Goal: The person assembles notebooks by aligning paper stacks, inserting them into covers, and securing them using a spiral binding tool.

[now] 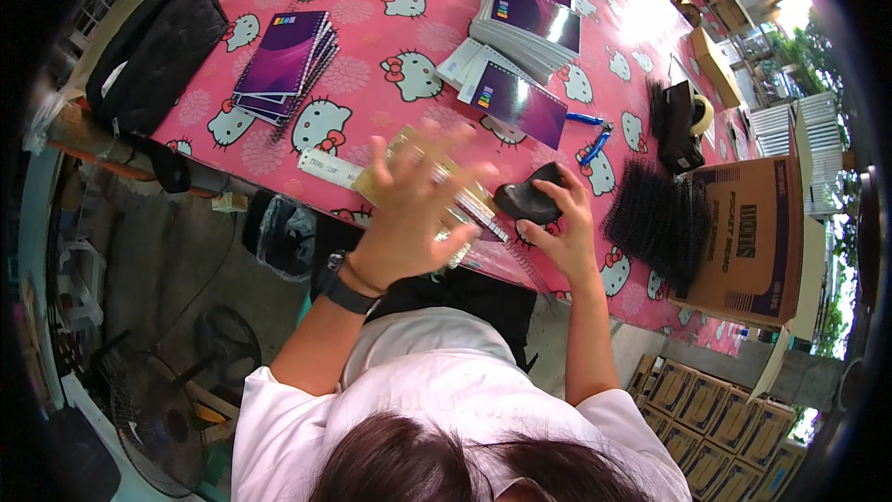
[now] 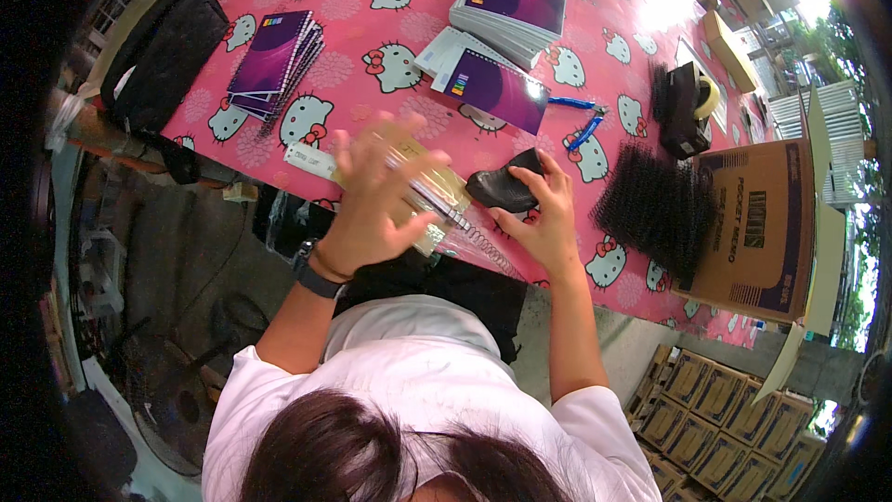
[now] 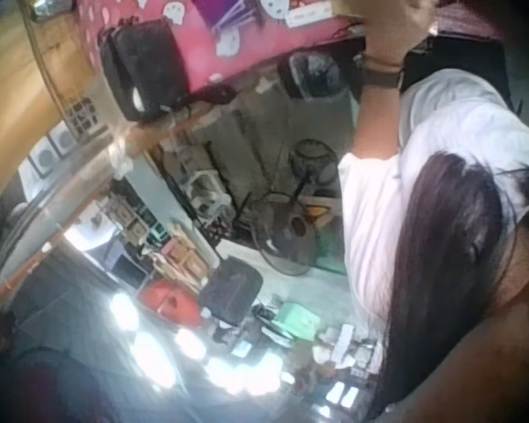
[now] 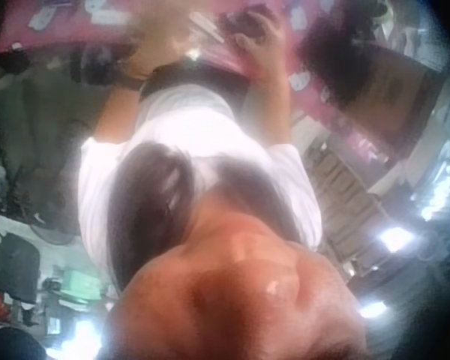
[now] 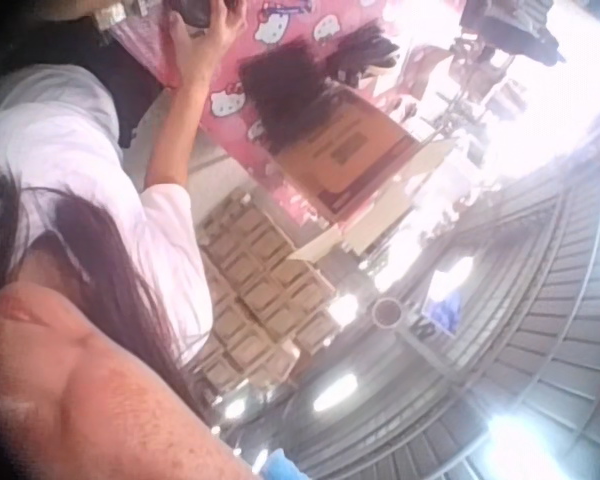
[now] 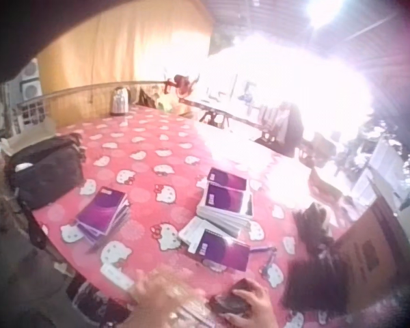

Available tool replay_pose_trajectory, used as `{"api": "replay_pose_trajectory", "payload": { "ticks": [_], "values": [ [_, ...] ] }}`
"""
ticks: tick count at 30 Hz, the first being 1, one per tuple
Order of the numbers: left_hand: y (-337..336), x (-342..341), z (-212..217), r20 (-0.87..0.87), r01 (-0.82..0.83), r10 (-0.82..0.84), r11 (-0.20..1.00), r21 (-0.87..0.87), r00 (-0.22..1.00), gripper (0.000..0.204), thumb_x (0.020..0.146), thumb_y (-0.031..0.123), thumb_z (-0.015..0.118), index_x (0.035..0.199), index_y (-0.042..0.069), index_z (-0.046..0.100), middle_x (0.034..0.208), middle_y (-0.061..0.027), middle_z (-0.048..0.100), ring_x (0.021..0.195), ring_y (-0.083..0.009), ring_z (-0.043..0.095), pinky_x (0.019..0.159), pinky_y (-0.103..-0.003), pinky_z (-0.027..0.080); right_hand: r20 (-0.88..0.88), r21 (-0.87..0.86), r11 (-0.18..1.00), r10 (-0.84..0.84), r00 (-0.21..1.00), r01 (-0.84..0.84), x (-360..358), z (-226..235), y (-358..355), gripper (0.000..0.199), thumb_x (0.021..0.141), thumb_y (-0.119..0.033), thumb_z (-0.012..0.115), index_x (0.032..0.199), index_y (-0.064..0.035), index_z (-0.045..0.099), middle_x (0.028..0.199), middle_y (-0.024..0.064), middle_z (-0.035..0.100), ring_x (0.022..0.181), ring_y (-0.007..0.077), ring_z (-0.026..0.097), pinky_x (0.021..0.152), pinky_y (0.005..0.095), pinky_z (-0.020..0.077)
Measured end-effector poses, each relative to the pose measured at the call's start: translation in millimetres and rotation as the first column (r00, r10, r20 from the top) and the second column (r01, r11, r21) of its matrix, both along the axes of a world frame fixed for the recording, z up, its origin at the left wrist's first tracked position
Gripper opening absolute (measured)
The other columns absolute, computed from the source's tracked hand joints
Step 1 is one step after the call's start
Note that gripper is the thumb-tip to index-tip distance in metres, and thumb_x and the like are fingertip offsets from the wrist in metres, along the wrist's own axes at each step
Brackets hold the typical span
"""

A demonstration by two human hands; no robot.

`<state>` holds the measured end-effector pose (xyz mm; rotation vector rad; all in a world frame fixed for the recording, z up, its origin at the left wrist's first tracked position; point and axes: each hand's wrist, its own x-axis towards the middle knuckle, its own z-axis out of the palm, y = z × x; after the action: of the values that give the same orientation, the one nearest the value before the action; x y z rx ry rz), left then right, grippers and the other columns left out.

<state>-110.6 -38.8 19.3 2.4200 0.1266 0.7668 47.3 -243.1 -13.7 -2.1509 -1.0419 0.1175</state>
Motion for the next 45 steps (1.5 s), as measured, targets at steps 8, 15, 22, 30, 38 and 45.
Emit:
{"api": "replay_pose_trajectory", "payload": {
  "ticks": [8, 15, 22, 30, 38, 45],
  "values": [
    [16, -4, -33, 0.000, -0.228, 0.244, 0.907, -0.353, 0.970, 0.064, 0.069, 0.010, 0.068, 0.130, 0.005, 0.050, 0.136, -0.0144, 0.045, 0.129, -0.0295, 0.040, 0.109, -0.040, 0.032, -0.429, 0.265, 0.923, 0.372, 0.823, -0.279, -11, 48, 18, 0.051, 0.067, -0.043, 0.076, 0.102, -0.0060, 0.071, 0.125, 0.0205, 0.057, 0.114, 0.0315, 0.055, 0.097, 0.0406, 0.0413],
    [15, 0, -33, 0.045, -0.186, 0.240, 0.844, -0.504, 0.970, 0.056, 0.068, 0.012, 0.072, 0.122, 0.004, 0.058, 0.130, -0.0128, 0.050, 0.121, -0.0301, 0.047, 0.104, -0.040, 0.038, -0.329, 0.277, 0.854, 0.515, 0.792, -0.440, -4, 59, 27, 0.059, 0.063, -0.051, 0.072, 0.095, -0.0019, 0.072, 0.125, 0.0199, 0.059, 0.115, 0.0350, 0.055, 0.101, 0.0429, 0.0387],
    [13, 0, -32, 0.043, -0.187, 0.244, 0.834, -0.519, 0.969, 0.057, 0.069, 0.006, 0.069, 0.124, 0.003, 0.057, 0.132, -0.0113, 0.050, 0.124, -0.0257, 0.048, 0.105, -0.037, 0.038, -0.247, 0.291, 0.833, 0.540, 0.805, -0.470, -3, 65, 44, 0.041, 0.065, -0.037, 0.076, 0.093, -0.0067, 0.073, 0.123, 0.0196, 0.060, 0.112, 0.0337, 0.056, 0.097, 0.0422, 0.0414],
    [16, 0, -32, 0.017, -0.215, 0.255, 0.849, -0.483, 0.967, 0.056, 0.070, 0.009, 0.068, 0.124, 0.002, 0.057, 0.132, -0.0120, 0.050, 0.124, -0.0264, 0.048, 0.105, -0.037, 0.038, -0.263, 0.224, 0.838, 0.544, 0.797, -0.498, 1, 69, 57, 0.056, 0.071, -0.048, 0.071, 0.099, 0.0007, 0.071, 0.127, 0.0206, 0.057, 0.118, 0.0296, 0.051, 0.099, 0.0408, 0.0379],
    [14, 1, -36, 0.039, -0.227, 0.275, 0.857, -0.462, 0.961, 0.061, 0.071, 0.012, 0.069, 0.130, 0.004, 0.055, 0.130, -0.0130, 0.051, 0.122, -0.0280, 0.048, 0.105, -0.038, 0.037, -0.308, 0.378, 0.806, 0.573, 0.759, -0.455, -8, 48, 54, 0.045, 0.071, -0.037, 0.074, 0.103, -0.0047, 0.072, 0.130, 0.0192, 0.056, 0.118, 0.0311, 0.052, 0.102, 0.0422, 0.0373],
    [14, 0, -38, 0.041, -0.231, 0.277, 0.866, -0.443, 0.960, 0.064, 0.071, 0.015, 0.071, 0.132, 0.007, 0.054, 0.127, -0.0136, 0.052, 0.118, -0.0298, 0.049, 0.102, -0.040, 0.038, -0.448, 0.491, 0.799, 0.573, 0.686, -0.347, -6, 48, 63, 0.040, 0.072, -0.032, 0.074, 0.103, -0.0065, 0.072, 0.131, 0.0184, 0.055, 0.117, 0.0316, 0.052, 0.100, 0.0416, 0.0383]
  ]
}}
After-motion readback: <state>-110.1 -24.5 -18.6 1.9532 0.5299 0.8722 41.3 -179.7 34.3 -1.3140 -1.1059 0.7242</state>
